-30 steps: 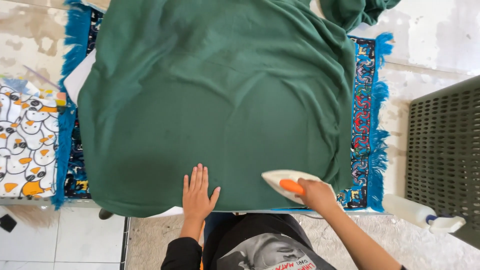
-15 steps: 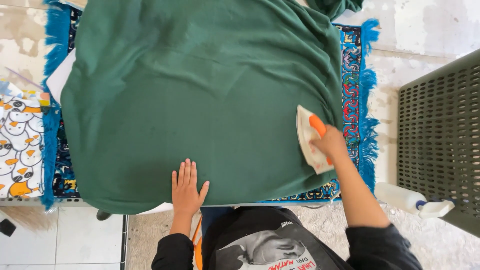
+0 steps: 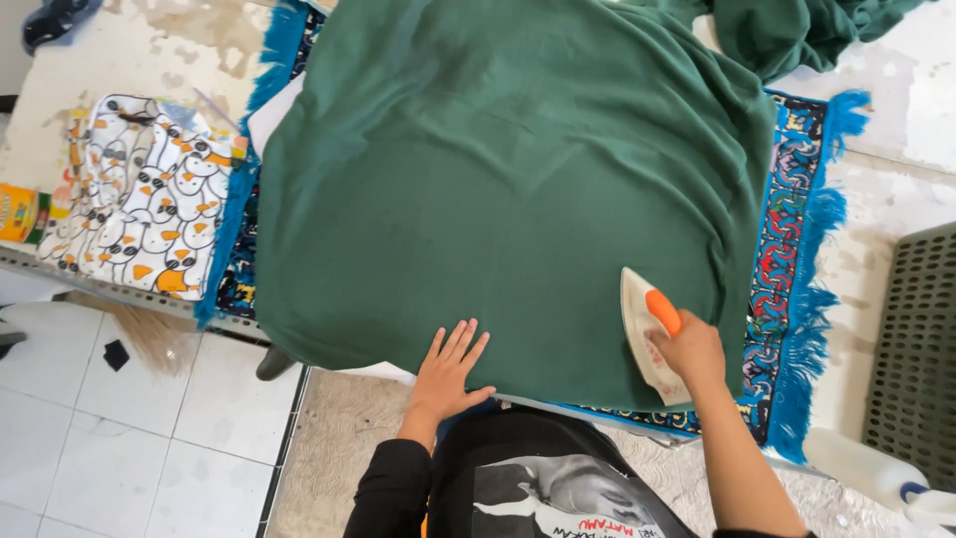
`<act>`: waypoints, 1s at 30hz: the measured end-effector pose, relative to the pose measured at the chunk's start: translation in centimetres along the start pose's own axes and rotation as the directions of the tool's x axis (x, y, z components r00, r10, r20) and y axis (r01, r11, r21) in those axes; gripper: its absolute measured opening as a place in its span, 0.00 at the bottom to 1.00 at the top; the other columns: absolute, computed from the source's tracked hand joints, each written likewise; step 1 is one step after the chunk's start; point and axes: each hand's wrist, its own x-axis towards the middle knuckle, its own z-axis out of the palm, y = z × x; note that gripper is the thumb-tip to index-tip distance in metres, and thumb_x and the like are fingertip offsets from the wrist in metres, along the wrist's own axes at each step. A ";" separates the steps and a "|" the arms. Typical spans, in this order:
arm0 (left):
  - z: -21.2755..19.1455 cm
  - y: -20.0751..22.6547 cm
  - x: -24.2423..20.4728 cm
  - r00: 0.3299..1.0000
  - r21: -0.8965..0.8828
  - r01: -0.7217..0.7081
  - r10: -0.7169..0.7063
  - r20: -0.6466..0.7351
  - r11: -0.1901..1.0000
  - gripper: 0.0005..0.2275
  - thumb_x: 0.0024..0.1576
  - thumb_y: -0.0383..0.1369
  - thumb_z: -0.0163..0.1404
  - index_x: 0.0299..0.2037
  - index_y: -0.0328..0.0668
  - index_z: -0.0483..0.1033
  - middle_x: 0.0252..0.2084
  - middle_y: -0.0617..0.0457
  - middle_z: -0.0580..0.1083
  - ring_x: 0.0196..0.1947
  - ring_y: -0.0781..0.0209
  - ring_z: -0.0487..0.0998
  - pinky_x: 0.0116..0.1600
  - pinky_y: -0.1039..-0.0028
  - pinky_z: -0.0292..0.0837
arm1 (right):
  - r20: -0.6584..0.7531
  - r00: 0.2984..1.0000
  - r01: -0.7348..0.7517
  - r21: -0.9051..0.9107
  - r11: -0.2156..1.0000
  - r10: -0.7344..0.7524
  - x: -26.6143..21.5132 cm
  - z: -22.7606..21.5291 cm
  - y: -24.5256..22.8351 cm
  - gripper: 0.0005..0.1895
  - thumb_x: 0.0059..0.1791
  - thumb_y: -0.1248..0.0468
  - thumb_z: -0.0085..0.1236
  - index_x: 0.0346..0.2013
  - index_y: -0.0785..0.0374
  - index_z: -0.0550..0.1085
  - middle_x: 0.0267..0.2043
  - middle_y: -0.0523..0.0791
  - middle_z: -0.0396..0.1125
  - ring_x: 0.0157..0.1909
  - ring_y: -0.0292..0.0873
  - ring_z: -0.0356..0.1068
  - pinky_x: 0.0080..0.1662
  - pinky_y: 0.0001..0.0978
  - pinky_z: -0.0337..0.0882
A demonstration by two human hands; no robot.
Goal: The person irons a green and white sweatshirt and then folds it by hand on a rug.
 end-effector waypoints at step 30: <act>0.6 -2.8 -4.7 0.970 0.372 0.209 -0.145 -0.194 0.904 0.34 0.51 0.27 0.46 0.73 0.55 0.58 0.76 0.59 0.57 0.70 0.56 0.63 0.64 0.56 0.62 | -0.478 0.680 0.067 0.795 0.603 0.556 -13.1 -0.7 13.7 0.13 0.53 0.57 0.69 0.37 0.59 0.73 0.32 0.40 0.65 0.36 0.33 0.63 0.40 0.28 0.64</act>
